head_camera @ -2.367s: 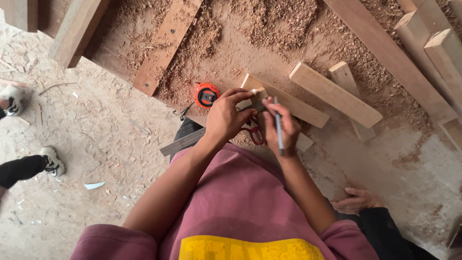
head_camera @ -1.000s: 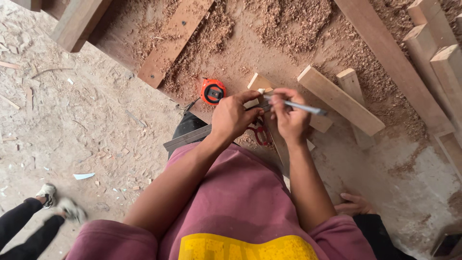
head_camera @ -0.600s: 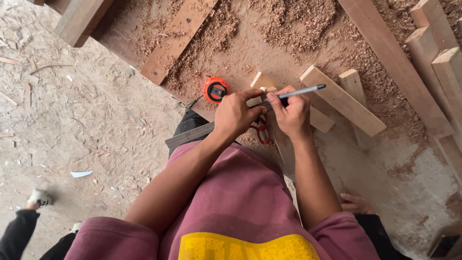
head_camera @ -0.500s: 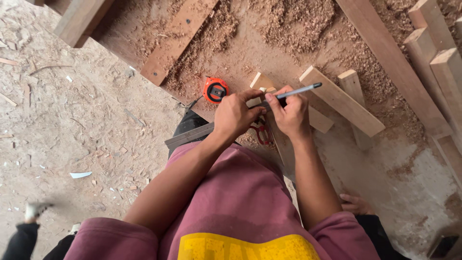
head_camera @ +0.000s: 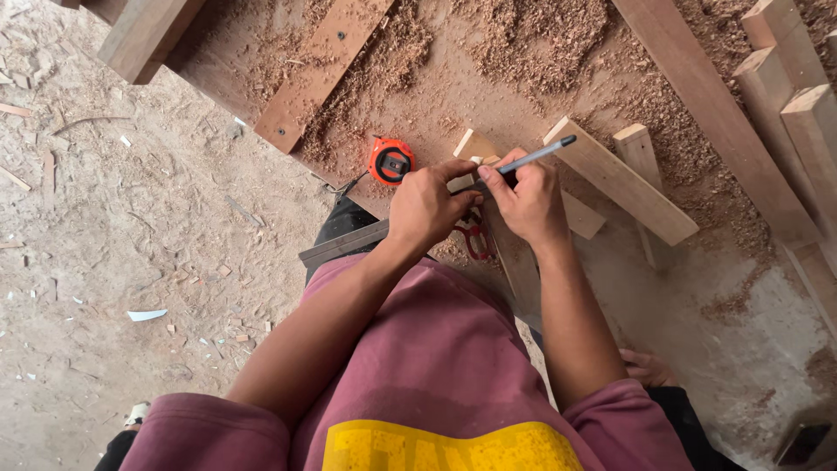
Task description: The person measures and marks multiple small wooden planks using a tape measure, a try square, and a pen. They repeatedly position the try square on each plank, draw straight lines, and set the tools aside before moving to the next piece.
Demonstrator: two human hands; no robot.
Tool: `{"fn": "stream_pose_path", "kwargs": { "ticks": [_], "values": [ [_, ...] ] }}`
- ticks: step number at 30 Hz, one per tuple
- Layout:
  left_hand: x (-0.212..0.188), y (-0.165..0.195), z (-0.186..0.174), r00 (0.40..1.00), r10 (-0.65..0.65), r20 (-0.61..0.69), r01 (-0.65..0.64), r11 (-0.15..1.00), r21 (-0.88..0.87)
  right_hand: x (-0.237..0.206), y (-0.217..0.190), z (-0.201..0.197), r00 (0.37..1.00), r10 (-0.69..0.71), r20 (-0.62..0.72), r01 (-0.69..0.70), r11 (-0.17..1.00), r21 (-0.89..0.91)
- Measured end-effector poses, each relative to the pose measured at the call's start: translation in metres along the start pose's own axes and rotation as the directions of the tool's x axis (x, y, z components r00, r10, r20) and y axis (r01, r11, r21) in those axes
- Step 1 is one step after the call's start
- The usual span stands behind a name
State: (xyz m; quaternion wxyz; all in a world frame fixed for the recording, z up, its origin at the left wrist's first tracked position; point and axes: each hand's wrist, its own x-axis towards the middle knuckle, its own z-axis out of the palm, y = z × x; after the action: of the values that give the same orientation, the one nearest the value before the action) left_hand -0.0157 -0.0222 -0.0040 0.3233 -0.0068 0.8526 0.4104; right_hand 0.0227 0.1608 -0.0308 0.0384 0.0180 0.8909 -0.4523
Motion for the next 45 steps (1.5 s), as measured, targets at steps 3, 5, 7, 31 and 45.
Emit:
{"fn": "stream_pose_path", "kwargs": {
  "ticks": [3,5,7,31,45],
  "values": [
    [0.0,0.001,0.0,1.0,0.007,-0.005,-0.007,1.0,0.0,-0.003,0.012,0.003,1.0,0.025,-0.005,-0.025,1.0,-0.003],
    [0.001,0.0,0.001,1.0,0.009,-0.005,-0.009,1.0,-0.011,-0.005,0.025,-0.001,0.993,0.119,0.005,-0.119,0.993,0.024],
    [0.001,-0.001,0.002,1.0,-0.006,-0.004,0.006,1.0,0.029,-0.008,0.039,-0.012,0.977,0.167,-0.133,-0.186,0.972,-0.146],
    [-0.018,-0.022,-0.01,0.967,0.235,-0.095,-0.239,0.971,-0.033,-0.033,0.065,-0.029,0.94,0.121,-0.32,-0.196,0.957,-0.214],
    [-0.029,-0.031,0.005,0.94,0.322,-0.113,-0.325,0.946,-0.002,-0.019,0.072,-0.1,0.928,-0.061,-0.367,-0.16,0.825,-0.543]
  ]
}}
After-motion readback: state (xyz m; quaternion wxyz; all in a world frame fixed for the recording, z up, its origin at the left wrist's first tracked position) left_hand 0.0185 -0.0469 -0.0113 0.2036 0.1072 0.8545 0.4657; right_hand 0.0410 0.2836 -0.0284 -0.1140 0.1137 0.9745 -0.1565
